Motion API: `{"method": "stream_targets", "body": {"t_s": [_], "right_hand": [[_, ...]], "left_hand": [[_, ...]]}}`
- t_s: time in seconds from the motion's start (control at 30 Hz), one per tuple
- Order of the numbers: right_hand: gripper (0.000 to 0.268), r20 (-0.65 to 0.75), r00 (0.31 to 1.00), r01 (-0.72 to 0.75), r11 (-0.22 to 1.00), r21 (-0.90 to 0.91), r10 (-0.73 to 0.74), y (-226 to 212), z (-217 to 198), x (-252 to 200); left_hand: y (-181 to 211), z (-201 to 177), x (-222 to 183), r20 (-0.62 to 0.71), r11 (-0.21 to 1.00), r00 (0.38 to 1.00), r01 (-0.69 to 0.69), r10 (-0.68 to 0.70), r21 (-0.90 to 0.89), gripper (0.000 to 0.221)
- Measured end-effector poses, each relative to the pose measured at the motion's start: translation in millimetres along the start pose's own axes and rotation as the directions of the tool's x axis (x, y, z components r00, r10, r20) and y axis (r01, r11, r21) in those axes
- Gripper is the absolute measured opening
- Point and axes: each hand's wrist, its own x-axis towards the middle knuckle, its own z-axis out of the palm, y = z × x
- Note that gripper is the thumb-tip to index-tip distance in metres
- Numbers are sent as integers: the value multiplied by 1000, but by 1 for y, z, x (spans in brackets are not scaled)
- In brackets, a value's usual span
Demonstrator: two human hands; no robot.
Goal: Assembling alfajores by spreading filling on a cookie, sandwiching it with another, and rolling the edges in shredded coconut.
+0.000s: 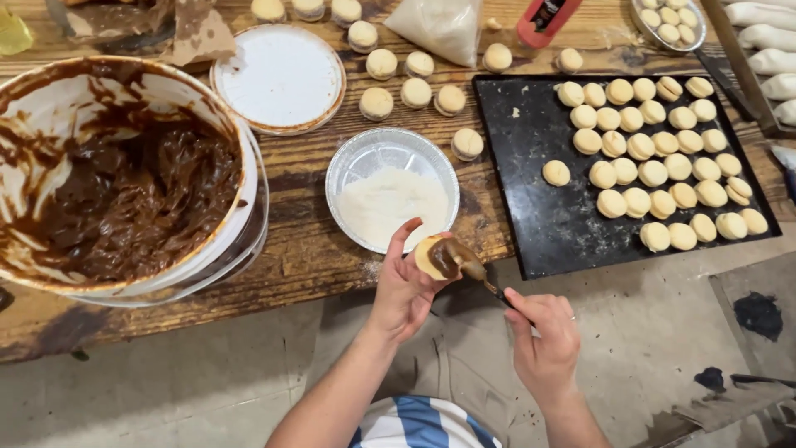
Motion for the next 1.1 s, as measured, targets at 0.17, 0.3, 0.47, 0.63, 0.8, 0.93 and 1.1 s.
{"method": "stream_targets", "body": {"t_s": [0.17, 0.3, 0.47, 0.63, 0.8, 0.93, 1.1], "right_hand": [[21, 80, 967, -253, 934, 253, 240, 10, 0, -10], [22, 100, 945, -327, 890, 319, 311, 16, 0, -15], [21, 58, 913, -387, 813, 435, 403, 11, -2, -14], [19, 69, 953, -302, 897, 322, 296, 5, -6, 7], [20, 139, 956, -283, 938, 200, 259, -3, -7, 19], [22, 115, 988, -113, 991, 68, 105, -3, -12, 24], [26, 112, 993, 52, 997, -56, -45, -1, -23, 28]], "left_hand": [[1, -2, -4, -14, 1000, 1000, 16, -15, 26, 102], [3, -2, -4, 59, 999, 998, 33, -32, -31, 107], [7, -2, -1, 77, 998, 996, 53, -50, -29, 109], [7, -5, 0, 86, 997, 994, 68, -64, -42, 110], [6, -7, -1, 52, 995, 996, 71, -68, -63, 112], [7, -8, 2, 15, 996, 998, 54, -53, -77, 109], [4, -9, 5, 10, 992, 999, 47, -46, -115, 106]]}}
